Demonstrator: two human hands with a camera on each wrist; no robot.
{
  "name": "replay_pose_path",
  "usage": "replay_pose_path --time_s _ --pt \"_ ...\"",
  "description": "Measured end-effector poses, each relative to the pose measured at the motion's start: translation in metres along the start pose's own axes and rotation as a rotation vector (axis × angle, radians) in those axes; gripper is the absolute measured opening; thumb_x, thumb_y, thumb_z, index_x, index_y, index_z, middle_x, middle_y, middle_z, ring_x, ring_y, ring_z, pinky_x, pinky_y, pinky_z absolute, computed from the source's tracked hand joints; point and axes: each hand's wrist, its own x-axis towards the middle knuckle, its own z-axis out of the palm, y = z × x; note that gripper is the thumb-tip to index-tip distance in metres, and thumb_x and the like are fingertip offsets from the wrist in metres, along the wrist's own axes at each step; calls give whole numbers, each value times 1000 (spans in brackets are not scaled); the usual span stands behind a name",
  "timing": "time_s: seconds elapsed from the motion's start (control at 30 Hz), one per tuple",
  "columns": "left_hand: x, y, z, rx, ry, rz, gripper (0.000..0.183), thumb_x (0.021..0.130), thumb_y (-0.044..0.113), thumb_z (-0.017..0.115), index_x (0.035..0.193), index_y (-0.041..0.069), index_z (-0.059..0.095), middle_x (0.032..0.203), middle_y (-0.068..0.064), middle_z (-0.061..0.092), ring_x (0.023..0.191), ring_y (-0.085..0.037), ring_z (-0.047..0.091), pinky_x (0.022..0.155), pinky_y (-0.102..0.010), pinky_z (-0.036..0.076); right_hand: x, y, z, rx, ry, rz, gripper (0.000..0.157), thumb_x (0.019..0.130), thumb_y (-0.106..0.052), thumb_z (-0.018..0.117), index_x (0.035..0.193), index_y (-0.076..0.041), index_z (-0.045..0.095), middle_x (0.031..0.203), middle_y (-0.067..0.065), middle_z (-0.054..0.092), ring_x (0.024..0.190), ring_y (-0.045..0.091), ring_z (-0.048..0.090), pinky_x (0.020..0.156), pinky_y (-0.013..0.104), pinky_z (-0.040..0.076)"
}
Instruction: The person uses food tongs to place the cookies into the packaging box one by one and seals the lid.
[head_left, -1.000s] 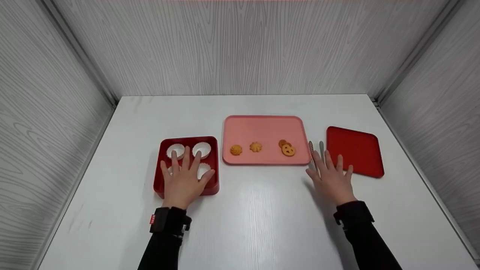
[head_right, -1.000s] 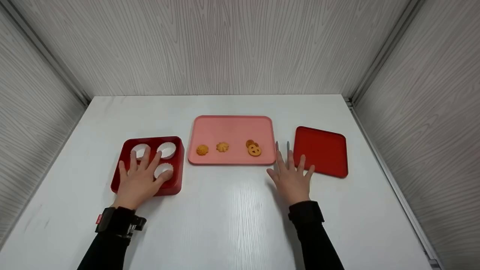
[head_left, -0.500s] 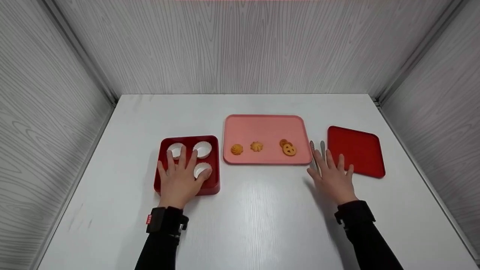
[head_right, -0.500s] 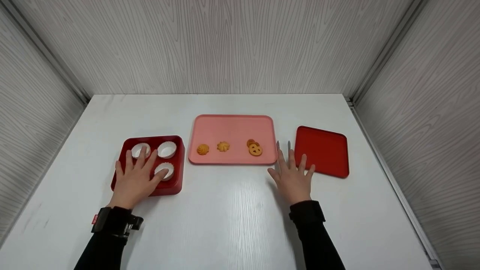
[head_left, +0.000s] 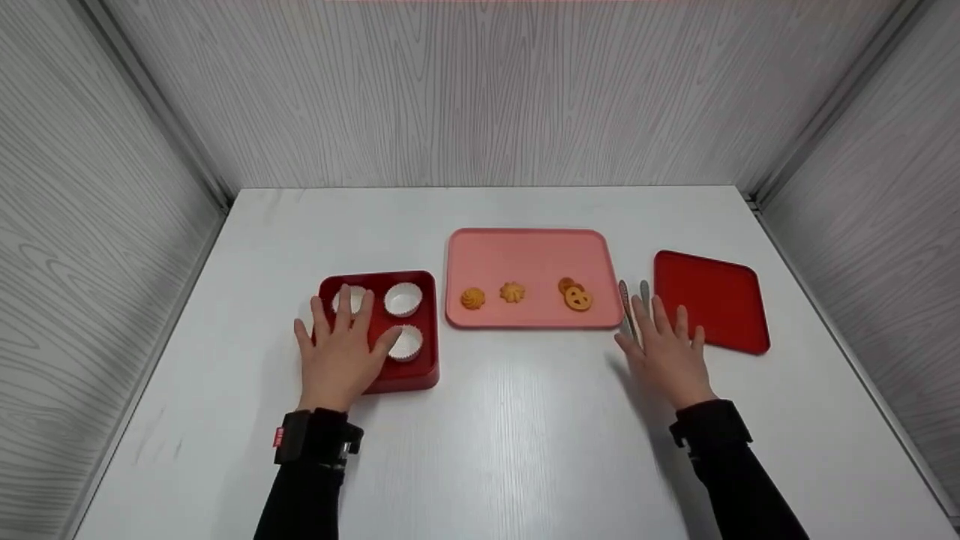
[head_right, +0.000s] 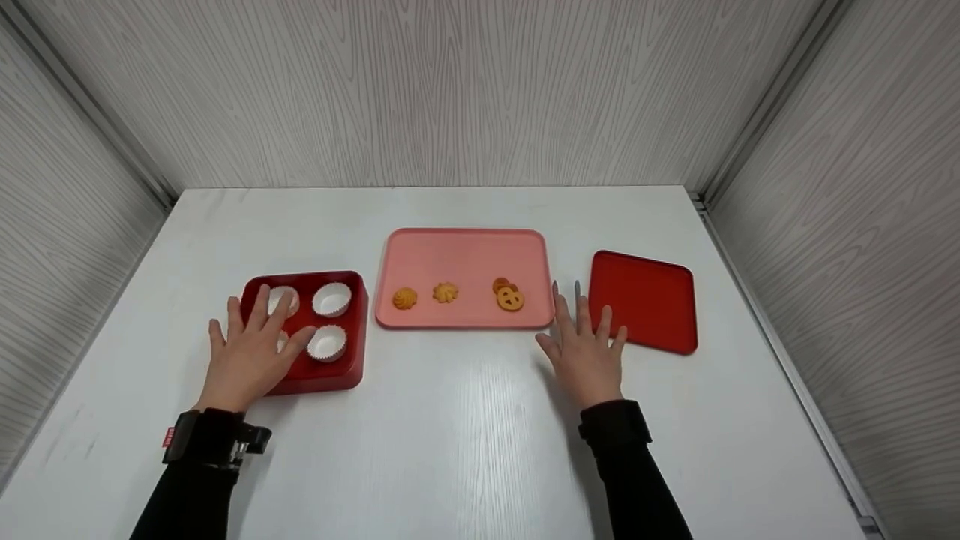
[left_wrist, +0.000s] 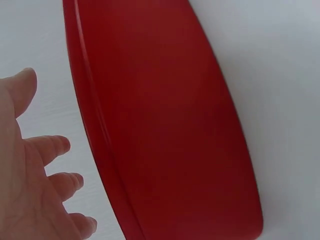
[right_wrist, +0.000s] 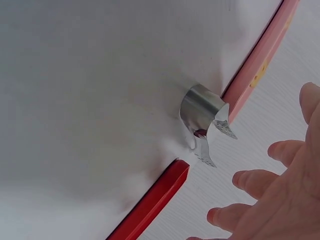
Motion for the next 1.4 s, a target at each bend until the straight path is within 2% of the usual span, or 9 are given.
replay_pose_path --time_s 0.17,0.37,0.53,0.6,0.7,0.8,1.07,1.17,1.4 --pt "3 -13 -9 -106 7 -57 81 104 57 42 164 8 18 169 -23 9 151 -54 2 117 -71 4 0 1 -1 41 22 1 85 103 -53 50 166 -14 7 168 24 10 149 57 4 114 75 4" --pt "5 -28 -15 -260 5 -147 80 107 47 43 163 0 11 167 -28 12 150 -52 16 113 -67 28 0 1 -3 96 78 -20 82 105 -50 50 166 -13 9 166 27 19 149 57 12 116 72 11" --pt "6 -38 -12 -399 -15 -216 72 109 35 42 162 -4 11 165 -27 20 149 -45 26 117 -59 27 -1 -1 -5 133 114 -8 79 106 -44 51 164 -7 13 161 30 29 147 53 25 117 66 20" --pt "7 -42 -9 -416 -8 -226 67 109 28 41 161 -4 15 163 -27 26 148 -45 30 118 -57 27 -1 -1 -5 127 144 2 78 105 -42 52 163 -3 18 149 32 47 135 50 45 111 63 35" --pt "7 -49 -3 -410 10 -228 59 109 18 39 159 -6 21 159 -30 33 144 -46 36 116 -57 30 -1 -1 -5 109 183 28 76 104 -41 55 160 1 25 100 25 67 89 40 64 79 51 54" --pt "6 -54 0 -409 26 -243 54 107 11 37 157 -6 27 154 -32 38 140 -48 41 114 -58 34 -3 0 -6 100 220 37 71 104 -39 56 157 1 32 69 13 56 56 26 51 54 38 44" --pt "4 -56 1 -404 59 -292 48 106 9 37 152 -4 42 145 -30 51 131 -48 51 107 -60 41 0 6 -6 54 312 12 43 102 -31 61 130 1 60 56 7 48 49 25 45 48 35 36" --pt "2 -56 4 -392 95 -291 47 105 9 38 149 -4 46 142 -30 54 127 -48 55 104 -60 44 1 8 -5 16 274 11 39 102 -31 62 122 1 60 55 7 48 49 25 46 47 35 35" --pt "-10 -54 6 -373 164 -292 43 104 10 40 143 -3 53 131 -29 63 110 -45 65 94 -59 50 4 13 -1 33 116 44 48 101 -34 63 126 6 52 64 9 52 54 23 52 48 35 41"
